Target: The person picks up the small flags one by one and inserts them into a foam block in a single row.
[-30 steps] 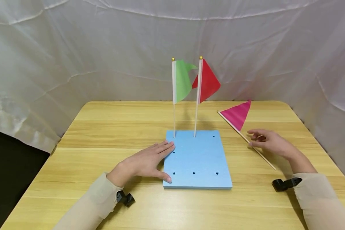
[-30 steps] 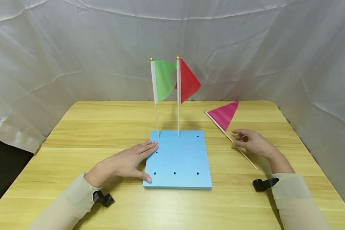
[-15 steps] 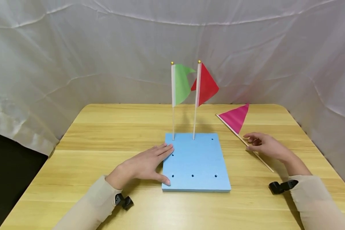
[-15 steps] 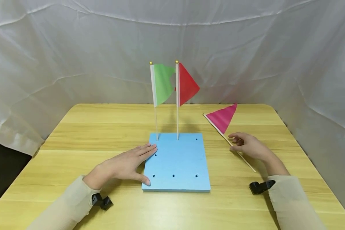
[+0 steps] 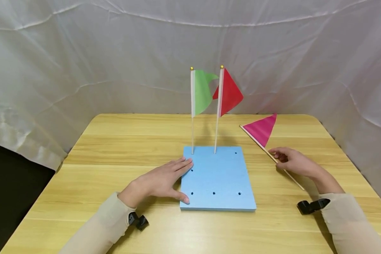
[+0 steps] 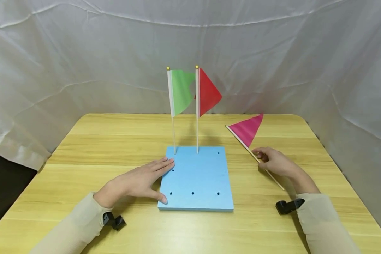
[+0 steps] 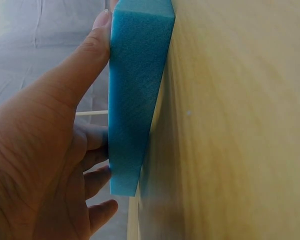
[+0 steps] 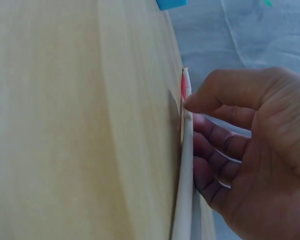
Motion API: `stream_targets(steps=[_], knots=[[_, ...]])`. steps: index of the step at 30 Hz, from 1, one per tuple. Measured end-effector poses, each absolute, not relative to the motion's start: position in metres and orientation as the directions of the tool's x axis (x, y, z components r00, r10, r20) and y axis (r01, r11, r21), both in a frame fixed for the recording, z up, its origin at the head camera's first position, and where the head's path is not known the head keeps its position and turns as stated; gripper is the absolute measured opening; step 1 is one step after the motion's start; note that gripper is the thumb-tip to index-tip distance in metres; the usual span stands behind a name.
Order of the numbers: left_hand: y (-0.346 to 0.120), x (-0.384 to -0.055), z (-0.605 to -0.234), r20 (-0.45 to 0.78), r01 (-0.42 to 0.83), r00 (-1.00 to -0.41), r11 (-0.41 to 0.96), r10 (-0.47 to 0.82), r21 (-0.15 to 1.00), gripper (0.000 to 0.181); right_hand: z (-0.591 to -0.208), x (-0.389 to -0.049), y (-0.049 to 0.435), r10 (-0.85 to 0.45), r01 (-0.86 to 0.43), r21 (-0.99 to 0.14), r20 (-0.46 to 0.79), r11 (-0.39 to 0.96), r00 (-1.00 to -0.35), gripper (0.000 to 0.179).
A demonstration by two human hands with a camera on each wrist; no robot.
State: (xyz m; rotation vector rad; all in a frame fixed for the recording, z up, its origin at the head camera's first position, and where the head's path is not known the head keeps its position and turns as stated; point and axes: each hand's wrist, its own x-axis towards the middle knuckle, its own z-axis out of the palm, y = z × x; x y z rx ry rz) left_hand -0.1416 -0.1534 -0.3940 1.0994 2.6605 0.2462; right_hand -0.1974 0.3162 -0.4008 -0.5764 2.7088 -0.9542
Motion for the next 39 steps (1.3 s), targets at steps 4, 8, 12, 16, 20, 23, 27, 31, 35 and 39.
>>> stream_targets(steps=[4,8,12,16,20,23,27,31,35,39], knots=[[-0.153,-0.1419,-0.394,-0.168,0.668,-0.683,0.702,0.71,0.248,0.116,-0.4014,-0.198,0.3161,-0.431,-0.292,-0.635,-0.072,0.715,-0.899,0.048],[-0.1526,-0.1423,-0.394,-0.165,0.669,-0.684,0.701,0.711,0.248,0.116,-0.4021,-0.1987,0.3165,-0.434,-0.291,-0.643,-0.072,0.709,-0.898,0.048],[-0.1526,-0.1423,-0.3937,-0.164,0.671,-0.68,0.697,0.714,0.252,0.116,-0.402,-0.1993,0.3171,-0.43,-0.279,-0.654,-0.078,0.703,-0.899,0.047],[-0.1528,-0.1425,-0.3939,-0.164,0.674,-0.678,0.696,0.716,0.248,0.116,-0.4026,-0.2008,0.3179,-0.418,-0.278,-0.638,-0.076,0.718,-0.905,0.046],[-0.1528,-0.1426,-0.3936,-0.163,0.675,-0.678,0.695,0.717,0.248,0.116,-0.402,-0.2004,0.3186,-0.405,-0.268,-0.637,-0.077,0.723,-0.911,0.045],[-0.1529,-0.1429,-0.3938,-0.165,0.676,-0.676,0.694,0.718,0.248,0.116,-0.4008,-0.1992,0.3188,-0.402,-0.259,-0.646,-0.082,0.718,-0.912,0.045],[-0.1531,-0.1432,-0.3945,-0.165,0.677,-0.675,0.693,0.719,0.249,0.116,-0.4,-0.1985,0.3189,-0.399,-0.258,-0.643,-0.08,0.721,-0.913,0.044],[-0.1531,-0.1431,-0.3948,-0.162,0.681,-0.673,0.69,0.722,0.245,0.116,-0.3997,-0.1978,0.3193,-0.39,-0.252,-0.64,-0.082,0.726,-0.917,0.044],[-0.153,-0.1428,-0.3945,-0.167,0.682,-0.674,0.693,0.72,0.234,0.115,-0.398,-0.1962,0.3184,-0.386,-0.237,-0.642,-0.1,0.729,-0.917,0.046],[-0.1533,-0.1426,-0.3942,-0.165,0.683,-0.674,0.693,0.72,0.231,0.115,-0.3958,-0.1953,0.3173,-0.393,-0.236,-0.644,-0.109,0.727,-0.913,0.046]])
